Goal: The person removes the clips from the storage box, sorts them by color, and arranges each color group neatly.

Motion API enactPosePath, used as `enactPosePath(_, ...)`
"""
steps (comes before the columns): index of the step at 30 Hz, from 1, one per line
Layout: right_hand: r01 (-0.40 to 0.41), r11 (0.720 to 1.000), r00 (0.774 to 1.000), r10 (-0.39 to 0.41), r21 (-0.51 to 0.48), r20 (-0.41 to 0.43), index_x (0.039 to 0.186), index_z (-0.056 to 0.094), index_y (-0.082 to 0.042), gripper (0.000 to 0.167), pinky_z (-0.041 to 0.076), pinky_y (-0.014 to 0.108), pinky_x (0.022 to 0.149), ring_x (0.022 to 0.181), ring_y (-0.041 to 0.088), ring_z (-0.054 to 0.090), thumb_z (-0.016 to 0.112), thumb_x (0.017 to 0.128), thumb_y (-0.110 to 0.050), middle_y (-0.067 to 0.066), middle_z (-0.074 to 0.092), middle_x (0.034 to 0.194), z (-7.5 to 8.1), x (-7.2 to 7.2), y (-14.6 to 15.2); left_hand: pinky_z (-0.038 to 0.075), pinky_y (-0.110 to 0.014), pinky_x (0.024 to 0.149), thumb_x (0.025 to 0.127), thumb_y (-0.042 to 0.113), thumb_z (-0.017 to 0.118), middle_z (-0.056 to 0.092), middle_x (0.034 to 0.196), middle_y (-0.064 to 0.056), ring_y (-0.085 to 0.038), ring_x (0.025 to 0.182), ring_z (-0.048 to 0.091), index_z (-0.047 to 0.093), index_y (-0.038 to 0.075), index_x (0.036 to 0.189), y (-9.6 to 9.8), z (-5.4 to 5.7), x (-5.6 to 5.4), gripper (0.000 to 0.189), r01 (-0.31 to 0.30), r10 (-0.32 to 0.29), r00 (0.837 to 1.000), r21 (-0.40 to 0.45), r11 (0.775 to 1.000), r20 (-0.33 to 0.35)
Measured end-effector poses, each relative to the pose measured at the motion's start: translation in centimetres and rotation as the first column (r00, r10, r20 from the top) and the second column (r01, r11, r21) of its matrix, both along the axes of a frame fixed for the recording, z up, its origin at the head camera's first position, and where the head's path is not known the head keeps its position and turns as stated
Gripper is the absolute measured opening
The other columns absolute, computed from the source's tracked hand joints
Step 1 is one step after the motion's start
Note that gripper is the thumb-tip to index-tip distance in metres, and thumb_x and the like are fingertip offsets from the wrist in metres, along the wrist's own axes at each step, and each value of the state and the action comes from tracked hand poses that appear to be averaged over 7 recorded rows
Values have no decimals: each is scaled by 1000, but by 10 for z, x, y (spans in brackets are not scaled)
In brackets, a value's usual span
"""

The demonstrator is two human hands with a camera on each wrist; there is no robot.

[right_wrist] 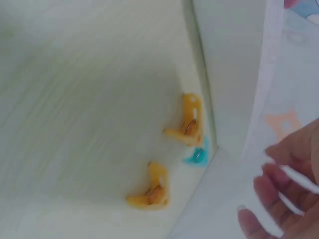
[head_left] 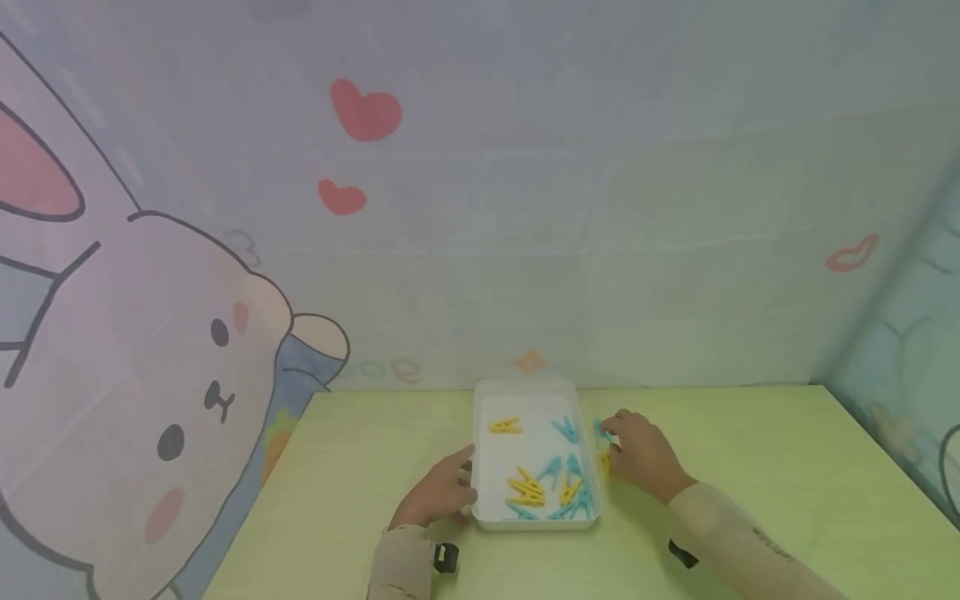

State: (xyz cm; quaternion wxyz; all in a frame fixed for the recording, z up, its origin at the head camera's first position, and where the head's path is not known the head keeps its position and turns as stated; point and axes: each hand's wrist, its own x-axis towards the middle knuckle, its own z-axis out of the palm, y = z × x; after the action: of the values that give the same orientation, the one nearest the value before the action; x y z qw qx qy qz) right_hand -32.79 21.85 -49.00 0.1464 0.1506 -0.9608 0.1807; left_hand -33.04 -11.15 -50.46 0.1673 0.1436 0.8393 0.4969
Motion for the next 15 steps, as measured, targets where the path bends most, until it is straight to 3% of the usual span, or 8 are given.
enactPosePath(4,-173,983,983,176,68,-43,99,74,-1,22,59,43,73,85,28,65,68,79,8,8,66,94,-1,1,-17,63,-39,62,82,-8,57,44,139,-30,-45,111,56,24,-5,154,2,-2,-1,79,-10,10,1000,27,1000,13)
enactPosePath(9,-331,939,943,330,92,34,99,77,-3,24,58,39,81,86,20,63,69,79,9,3,67,92,-2,4,-35,63,-40,63,82,-9,56,43,140,-31,-45,111,56,24,-5,154,4,-4,-2,79,-23,21,999,52,998,26)
enactPosePath(12,-383,917,923,374,114,94,99,78,-6,29,54,39,81,85,17,61,67,78,12,-1,68,92,-2,3,-45,63,-40,63,83,-8,56,42,141,-32,-45,112,56,24,-5,154,3,-4,-1,78,-27,25,999,58,998,34)
enactPosePath(15,-375,912,922,349,169,166,99,79,-10,31,50,49,96,87,16,62,68,79,11,-3,67,91,-2,3,-56,63,-40,63,83,-8,56,40,142,-33,-46,113,56,24,-4,154,2,-5,-2,78,-37,35,999,53,998,38)
